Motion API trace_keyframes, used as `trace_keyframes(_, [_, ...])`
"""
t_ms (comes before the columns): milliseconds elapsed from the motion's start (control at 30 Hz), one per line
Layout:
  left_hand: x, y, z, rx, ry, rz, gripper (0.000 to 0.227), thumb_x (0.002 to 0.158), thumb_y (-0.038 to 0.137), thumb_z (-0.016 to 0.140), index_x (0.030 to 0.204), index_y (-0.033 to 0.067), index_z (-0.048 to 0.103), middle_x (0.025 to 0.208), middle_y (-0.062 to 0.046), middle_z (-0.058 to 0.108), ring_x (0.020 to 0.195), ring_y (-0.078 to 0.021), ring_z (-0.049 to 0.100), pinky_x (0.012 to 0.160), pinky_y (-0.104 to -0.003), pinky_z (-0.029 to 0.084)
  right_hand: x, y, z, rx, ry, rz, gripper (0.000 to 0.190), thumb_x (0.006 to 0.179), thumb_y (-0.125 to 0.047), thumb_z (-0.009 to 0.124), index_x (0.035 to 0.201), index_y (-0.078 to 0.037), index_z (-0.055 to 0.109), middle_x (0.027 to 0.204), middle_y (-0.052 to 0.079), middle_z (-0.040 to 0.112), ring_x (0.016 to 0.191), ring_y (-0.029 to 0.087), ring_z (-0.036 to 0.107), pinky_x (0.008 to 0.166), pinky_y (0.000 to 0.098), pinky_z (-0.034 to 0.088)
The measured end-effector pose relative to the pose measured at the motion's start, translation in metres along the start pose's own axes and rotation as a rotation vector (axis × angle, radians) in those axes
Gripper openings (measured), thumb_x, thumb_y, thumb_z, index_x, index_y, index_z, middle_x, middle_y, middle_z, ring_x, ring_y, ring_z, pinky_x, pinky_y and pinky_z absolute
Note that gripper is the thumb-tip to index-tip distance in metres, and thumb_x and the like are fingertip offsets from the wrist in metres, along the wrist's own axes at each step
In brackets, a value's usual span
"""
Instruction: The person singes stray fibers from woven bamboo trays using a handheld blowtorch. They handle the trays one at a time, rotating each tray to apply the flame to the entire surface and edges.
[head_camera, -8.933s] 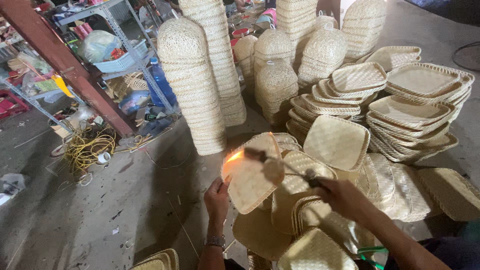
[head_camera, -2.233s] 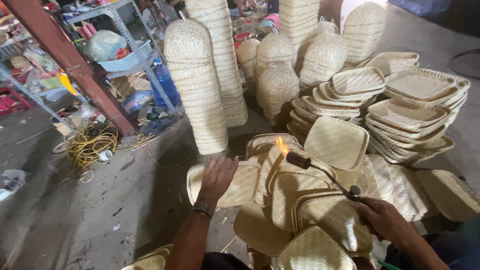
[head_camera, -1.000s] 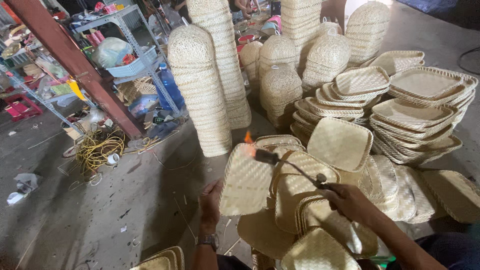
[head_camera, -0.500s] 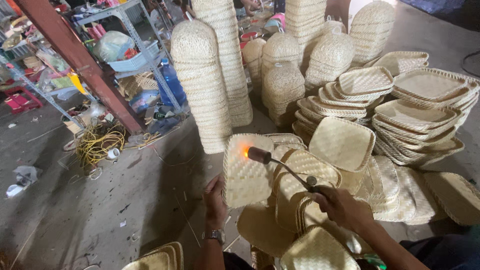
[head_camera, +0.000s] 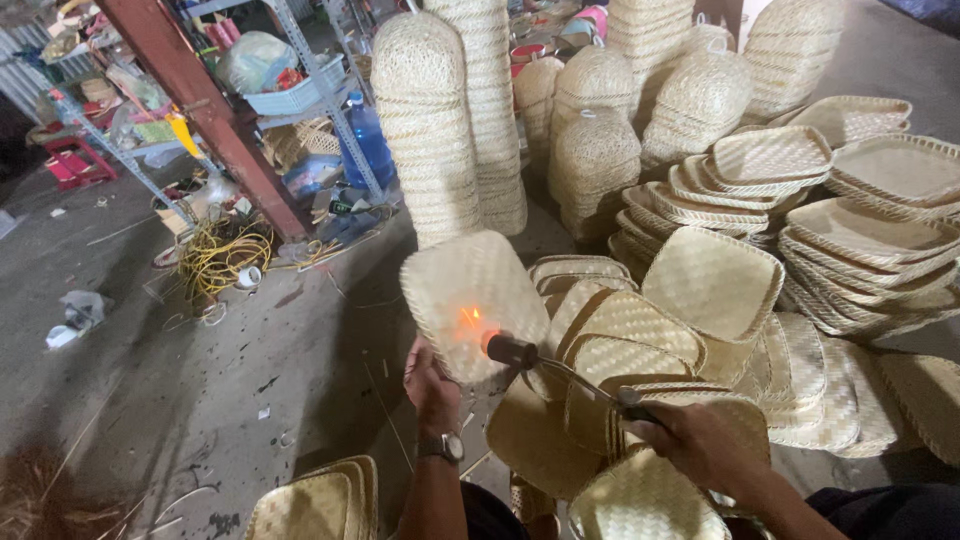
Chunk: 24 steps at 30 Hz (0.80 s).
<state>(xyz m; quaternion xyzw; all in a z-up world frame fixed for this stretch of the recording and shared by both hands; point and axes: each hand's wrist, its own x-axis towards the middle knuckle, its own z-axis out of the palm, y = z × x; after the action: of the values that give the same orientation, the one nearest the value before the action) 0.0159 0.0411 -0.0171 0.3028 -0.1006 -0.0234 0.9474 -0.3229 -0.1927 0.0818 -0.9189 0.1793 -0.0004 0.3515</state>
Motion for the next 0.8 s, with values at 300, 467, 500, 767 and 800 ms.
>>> trace_keyframes(300, [0.017, 0.027, -0.023, 0.043, 0.273, -0.129, 0.019, 0.102, 0.017, 0.057, 0.118, 0.0107, 0.065, 0.103, -0.001, 0.071, 0.092, -0.0168, 0.067, 0.075, -0.032, 0.058, 0.01, 0.06, 0.002, -0.025, 0.134, -0.087, 0.042, 0.09, -0.04, 0.062, 0.124, -0.019, 0.075, 0.07, 0.004, 0.078, 0.051, 0.018, 0.072, 0.05, 0.0313, 0.06])
trace_keyframes(467, [0.013, 0.049, -0.014, -0.081, 0.184, -0.245, 0.022, 0.1, 0.022, 0.059, 0.118, 0.0112, 0.067, 0.11, -0.003, 0.074, 0.094, -0.0178, 0.069, 0.07, -0.032, 0.058, 0.009, 0.088, -0.017, 0.026, 0.093, -0.003, 0.04, 0.095, -0.031, 0.057, 0.131, -0.018, 0.069, 0.08, 0.008, 0.075, 0.054, 0.017, 0.072, 0.049, 0.0313, 0.059])
trace_keyframes(500, [0.014, 0.051, -0.01, -0.07, 0.173, -0.248, 0.022, 0.1, 0.023, 0.06, 0.117, 0.0127, 0.068, 0.109, -0.004, 0.074, 0.092, -0.0195, 0.069, 0.066, -0.033, 0.058, 0.009, 0.091, -0.022, 0.021, 0.089, 0.082, 0.035, 0.1, -0.032, 0.057, 0.128, -0.019, 0.072, 0.075, 0.009, 0.075, 0.054, 0.018, 0.071, 0.05, 0.0312, 0.059])
trace_keyframes(767, [0.011, 0.059, 0.012, -0.233, 0.139, -0.386, 0.02, 0.094, 0.016, 0.066, 0.113, 0.0131, 0.072, 0.112, -0.001, 0.075, 0.097, -0.0161, 0.071, 0.066, -0.033, 0.062, 0.0, 0.095, -0.053, 0.014, -0.016, 0.15, 0.04, 0.099, -0.033, 0.056, 0.136, -0.021, 0.066, 0.071, 0.007, 0.076, 0.049, 0.015, 0.067, 0.041, 0.0315, 0.056])
trace_keyframes(800, [0.009, 0.058, 0.013, -0.156, 0.16, -0.327, 0.02, 0.094, 0.015, 0.066, 0.113, 0.0145, 0.071, 0.113, 0.0, 0.075, 0.098, -0.0158, 0.071, 0.069, -0.033, 0.062, -0.001, 0.093, -0.056, 0.006, -0.026, 0.16, 0.042, 0.099, -0.034, 0.057, 0.138, -0.022, 0.066, 0.069, 0.007, 0.076, 0.048, 0.015, 0.067, 0.04, 0.0324, 0.055])
